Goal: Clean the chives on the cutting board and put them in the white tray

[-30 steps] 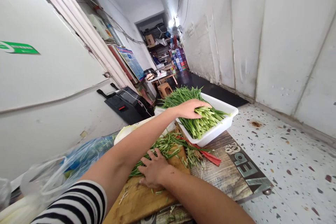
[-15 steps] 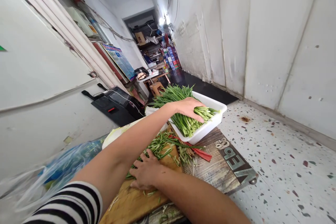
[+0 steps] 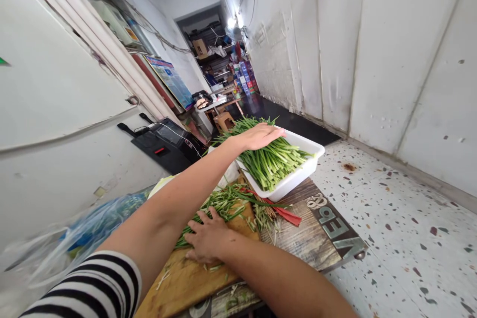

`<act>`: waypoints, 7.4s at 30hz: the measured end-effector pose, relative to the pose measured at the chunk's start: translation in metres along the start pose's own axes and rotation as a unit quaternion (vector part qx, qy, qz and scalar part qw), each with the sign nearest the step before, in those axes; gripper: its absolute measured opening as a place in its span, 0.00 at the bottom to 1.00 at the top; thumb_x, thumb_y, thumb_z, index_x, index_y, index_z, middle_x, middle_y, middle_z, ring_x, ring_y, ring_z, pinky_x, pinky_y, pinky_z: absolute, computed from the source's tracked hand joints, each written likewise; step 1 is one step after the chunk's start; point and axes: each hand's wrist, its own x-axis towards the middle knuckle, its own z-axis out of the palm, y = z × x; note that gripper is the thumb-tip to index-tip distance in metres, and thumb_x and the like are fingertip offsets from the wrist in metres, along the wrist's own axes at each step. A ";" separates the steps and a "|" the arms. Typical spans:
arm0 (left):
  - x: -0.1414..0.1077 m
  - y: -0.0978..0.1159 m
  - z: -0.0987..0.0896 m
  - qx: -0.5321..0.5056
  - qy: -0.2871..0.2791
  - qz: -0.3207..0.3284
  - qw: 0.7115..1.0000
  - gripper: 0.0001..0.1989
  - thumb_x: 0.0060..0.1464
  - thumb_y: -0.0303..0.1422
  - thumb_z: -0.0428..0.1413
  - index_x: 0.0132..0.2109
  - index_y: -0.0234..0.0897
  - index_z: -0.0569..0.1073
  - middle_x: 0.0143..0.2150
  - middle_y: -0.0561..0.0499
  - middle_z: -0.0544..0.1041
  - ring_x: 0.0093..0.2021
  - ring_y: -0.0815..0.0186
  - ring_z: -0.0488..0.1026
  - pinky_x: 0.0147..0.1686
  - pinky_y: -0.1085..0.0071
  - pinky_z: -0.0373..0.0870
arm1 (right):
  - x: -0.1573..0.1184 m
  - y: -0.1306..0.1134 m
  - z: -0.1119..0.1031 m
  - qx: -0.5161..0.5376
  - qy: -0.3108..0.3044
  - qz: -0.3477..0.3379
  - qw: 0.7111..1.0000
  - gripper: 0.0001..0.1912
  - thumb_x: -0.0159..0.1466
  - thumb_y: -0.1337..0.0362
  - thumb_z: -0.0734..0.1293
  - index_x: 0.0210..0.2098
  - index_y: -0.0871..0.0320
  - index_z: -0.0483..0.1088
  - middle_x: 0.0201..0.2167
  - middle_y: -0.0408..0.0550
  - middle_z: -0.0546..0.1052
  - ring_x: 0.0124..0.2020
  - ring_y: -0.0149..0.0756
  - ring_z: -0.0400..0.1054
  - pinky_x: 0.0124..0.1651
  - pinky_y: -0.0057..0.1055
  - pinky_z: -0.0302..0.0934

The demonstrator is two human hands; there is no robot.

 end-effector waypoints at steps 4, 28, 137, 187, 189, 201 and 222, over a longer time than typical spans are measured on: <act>-0.004 0.003 -0.003 0.014 0.041 0.032 0.999 0.28 0.69 0.44 0.33 0.52 0.40 0.75 0.55 0.47 0.77 0.58 0.62 0.72 0.62 0.61 0.64 | -0.003 0.000 -0.003 -0.006 0.009 0.002 1.000 0.26 0.69 0.48 0.59 0.57 0.58 0.70 0.63 0.54 0.68 0.68 0.56 0.52 0.67 0.62 0.44; -0.335 -0.003 0.087 -0.062 0.154 -0.326 0.931 0.07 0.55 0.34 0.62 0.41 0.38 0.80 0.57 0.44 0.75 0.61 0.54 0.69 0.63 0.51 0.61 | -0.012 0.089 -0.056 0.119 0.289 0.176 0.933 0.18 0.64 0.52 0.63 0.27 0.56 0.77 0.28 0.47 0.79 0.33 0.39 0.72 0.39 0.35 0.64; -0.378 -0.037 0.038 -0.231 0.202 -0.348 0.886 0.10 0.56 0.28 0.55 0.40 0.32 0.81 0.37 0.49 0.82 0.38 0.69 0.75 0.42 0.72 0.67 | -0.013 0.051 -0.065 0.033 0.256 0.265 0.929 0.18 0.66 0.51 0.59 0.37 0.54 0.75 0.41 0.60 0.79 0.46 0.59 0.72 0.47 0.51 0.64; -0.516 0.044 0.107 -0.076 0.138 -0.465 0.871 0.11 0.58 0.26 0.56 0.44 0.36 0.81 0.50 0.46 0.80 0.50 0.63 0.77 0.54 0.71 0.69 | -0.005 0.090 -0.023 -0.039 0.021 -0.042 0.998 0.20 0.66 0.49 0.55 0.30 0.53 0.71 0.50 0.62 0.75 0.52 0.53 0.71 0.59 0.51 0.64; -0.514 0.040 0.109 -0.065 0.170 -0.502 0.845 0.11 0.59 0.27 0.55 0.45 0.35 0.81 0.48 0.45 0.81 0.50 0.62 0.77 0.53 0.69 0.70 | -0.005 0.090 -0.023 -0.039 0.020 -0.045 0.998 0.21 0.66 0.49 0.55 0.30 0.53 0.71 0.50 0.62 0.75 0.52 0.53 0.72 0.59 0.51 0.64; -0.496 0.021 0.105 -0.094 0.108 -0.536 0.832 0.06 0.52 0.25 0.57 0.35 0.34 0.80 0.32 0.50 0.79 0.34 0.67 0.74 0.36 0.75 0.65 | -0.006 0.095 -0.019 -0.051 0.041 -0.063 0.996 0.24 0.66 0.48 0.54 0.33 0.57 0.74 0.49 0.61 0.76 0.51 0.52 0.72 0.59 0.51 0.65; -0.468 0.012 0.035 -0.219 0.554 -0.390 0.702 0.13 0.60 0.37 0.54 0.43 0.32 0.77 0.28 0.53 0.77 0.19 0.76 0.67 0.22 0.78 0.64 | 0.000 0.080 -0.023 -0.039 0.046 -0.050 0.997 0.19 0.65 0.54 0.57 0.30 0.57 0.74 0.47 0.63 0.77 0.47 0.53 0.75 0.55 0.49 0.68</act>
